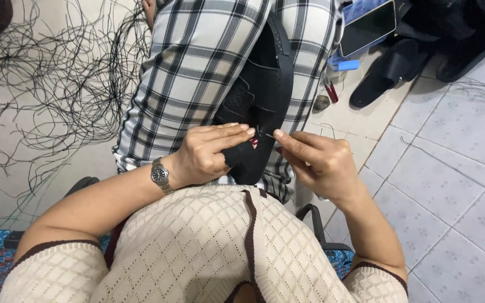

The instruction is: Hand-sewing the upper part of a black sandal to its sole using a needle and thick thread.

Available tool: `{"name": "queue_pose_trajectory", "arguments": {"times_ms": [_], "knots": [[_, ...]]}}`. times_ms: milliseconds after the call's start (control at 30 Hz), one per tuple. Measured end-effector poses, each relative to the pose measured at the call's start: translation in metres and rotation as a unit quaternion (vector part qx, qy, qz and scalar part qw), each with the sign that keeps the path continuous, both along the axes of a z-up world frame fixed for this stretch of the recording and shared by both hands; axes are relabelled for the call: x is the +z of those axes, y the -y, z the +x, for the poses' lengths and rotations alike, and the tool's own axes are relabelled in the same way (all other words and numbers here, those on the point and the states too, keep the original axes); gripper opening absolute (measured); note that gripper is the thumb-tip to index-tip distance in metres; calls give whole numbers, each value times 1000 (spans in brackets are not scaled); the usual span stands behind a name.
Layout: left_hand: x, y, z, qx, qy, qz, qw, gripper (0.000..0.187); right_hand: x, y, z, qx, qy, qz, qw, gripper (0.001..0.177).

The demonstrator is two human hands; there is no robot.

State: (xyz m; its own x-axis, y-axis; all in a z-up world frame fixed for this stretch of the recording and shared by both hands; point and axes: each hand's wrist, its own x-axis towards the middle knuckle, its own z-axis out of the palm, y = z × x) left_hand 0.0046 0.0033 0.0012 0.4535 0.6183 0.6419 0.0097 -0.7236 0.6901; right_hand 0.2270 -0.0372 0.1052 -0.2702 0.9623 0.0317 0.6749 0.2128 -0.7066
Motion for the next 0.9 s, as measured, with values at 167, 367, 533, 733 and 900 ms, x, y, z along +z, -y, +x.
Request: {"name": "queue_pose_trajectory", "arguments": {"times_ms": [167, 367, 533, 733, 900], "knots": [[-1, 1, -1, -5, 2, -6, 1000, 20, 0, 4, -1, -2, 46, 20, 999, 32], [-4, 3, -2, -9, -25, 0, 1000, 19, 2, 0, -5, -14, 16, 1, 1000, 27], [29, -5, -17, -55, -73, -36, 995, 11, 21, 4, -11, 8, 129, 85, 988, 27], [60, -12, -30, -89, -107, -157, 978, 12, 0, 9, -40, -5, 196, 196, 961, 12], [50, -14, -29, -24, -133, -108, 985, 19, -13, 8, -45, -7, 232, 205, 951, 6]]}}
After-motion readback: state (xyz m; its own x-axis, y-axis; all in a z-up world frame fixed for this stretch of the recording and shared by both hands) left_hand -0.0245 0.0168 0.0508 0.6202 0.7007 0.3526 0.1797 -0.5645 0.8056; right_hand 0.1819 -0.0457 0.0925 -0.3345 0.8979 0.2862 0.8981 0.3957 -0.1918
